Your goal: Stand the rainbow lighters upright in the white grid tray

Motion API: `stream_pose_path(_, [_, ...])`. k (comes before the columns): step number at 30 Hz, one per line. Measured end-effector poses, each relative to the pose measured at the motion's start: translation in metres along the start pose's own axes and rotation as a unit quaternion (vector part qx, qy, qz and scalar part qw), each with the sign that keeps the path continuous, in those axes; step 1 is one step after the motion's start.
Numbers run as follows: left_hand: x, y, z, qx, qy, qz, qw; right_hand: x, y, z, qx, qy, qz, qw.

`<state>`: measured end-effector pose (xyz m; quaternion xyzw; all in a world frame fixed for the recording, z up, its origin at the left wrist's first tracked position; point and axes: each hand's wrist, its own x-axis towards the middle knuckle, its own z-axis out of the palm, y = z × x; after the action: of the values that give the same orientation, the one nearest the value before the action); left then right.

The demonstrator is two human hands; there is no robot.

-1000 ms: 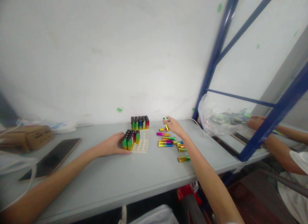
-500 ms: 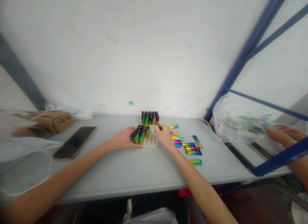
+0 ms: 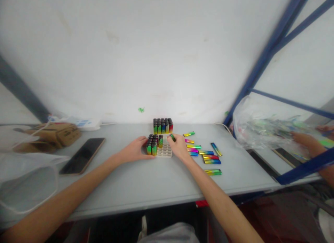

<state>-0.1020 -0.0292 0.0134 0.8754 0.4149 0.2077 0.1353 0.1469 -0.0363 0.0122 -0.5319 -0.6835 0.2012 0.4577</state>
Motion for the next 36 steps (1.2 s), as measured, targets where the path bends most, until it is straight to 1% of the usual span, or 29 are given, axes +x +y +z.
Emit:
stream_pose_path(3, [0.001,0.0,-0.001,0.007,-0.004,-0.002,1.0,-0.002,-0.002,0.0,-0.007,-0.026,-0.023,0.999])
stream_pose_path(6, [0.002,0.0,-0.001,0.017,-0.011,0.0,1.0,-0.004,-0.005,-0.004,-0.005,-0.082,-0.047,0.995])
stream_pose_path(8, [0.003,-0.001,-0.001,0.018,-0.011,0.003,1.0,-0.005,-0.008,-0.007,-0.033,-0.106,-0.081,0.99])
stream_pose_path(11, [0.003,-0.003,0.0,0.009,-0.005,0.007,1.0,-0.006,-0.012,-0.014,-0.104,-0.1,-0.16,0.976])
stream_pose_path(12, [0.003,-0.003,0.0,0.006,-0.005,0.007,1.0,-0.007,-0.013,-0.016,-0.126,-0.096,-0.175,0.972])
stream_pose_path(13, [0.003,-0.003,0.0,0.005,-0.006,0.006,1.0,-0.007,-0.014,-0.018,-0.142,-0.095,-0.177,0.969])
stream_pose_path(15, [0.003,-0.003,0.0,0.005,-0.01,0.003,1.0,-0.007,-0.014,-0.023,-0.153,-0.099,-0.154,0.971])
stream_pose_path(18, [0.003,-0.002,-0.001,0.011,-0.015,0.006,1.0,-0.007,-0.013,-0.031,-0.116,-0.127,-0.118,0.978])
stream_pose_path(20, [0.004,-0.002,-0.002,0.016,-0.017,0.01,1.0,-0.007,-0.011,-0.034,-0.093,-0.154,-0.117,0.977])
stream_pose_path(22, [0.004,-0.002,-0.001,0.016,-0.017,0.015,1.0,-0.007,-0.01,-0.033,-0.102,-0.175,-0.132,0.97])
stream_pose_path(24, [0.004,-0.003,-0.001,0.01,-0.014,0.018,1.0,-0.006,-0.01,-0.027,-0.143,-0.18,-0.155,0.961])
stream_pose_path(27, [0.006,-0.004,-0.001,0.007,-0.006,0.024,1.0,-0.002,-0.014,-0.016,-0.214,-0.171,-0.189,0.943])
stream_pose_path(31, [0.007,-0.005,0.0,0.025,-0.004,0.027,0.999,0.002,-0.022,-0.007,-0.261,-0.21,-0.225,0.915])
stream_pose_path(33, [0.007,-0.006,0.0,0.032,-0.009,0.031,0.999,0.001,-0.024,-0.007,-0.296,-0.214,-0.214,0.906])
stream_pose_path(36, [0.006,-0.007,-0.001,0.034,-0.012,0.032,0.999,-0.005,-0.026,-0.013,-0.353,-0.197,-0.166,0.899])
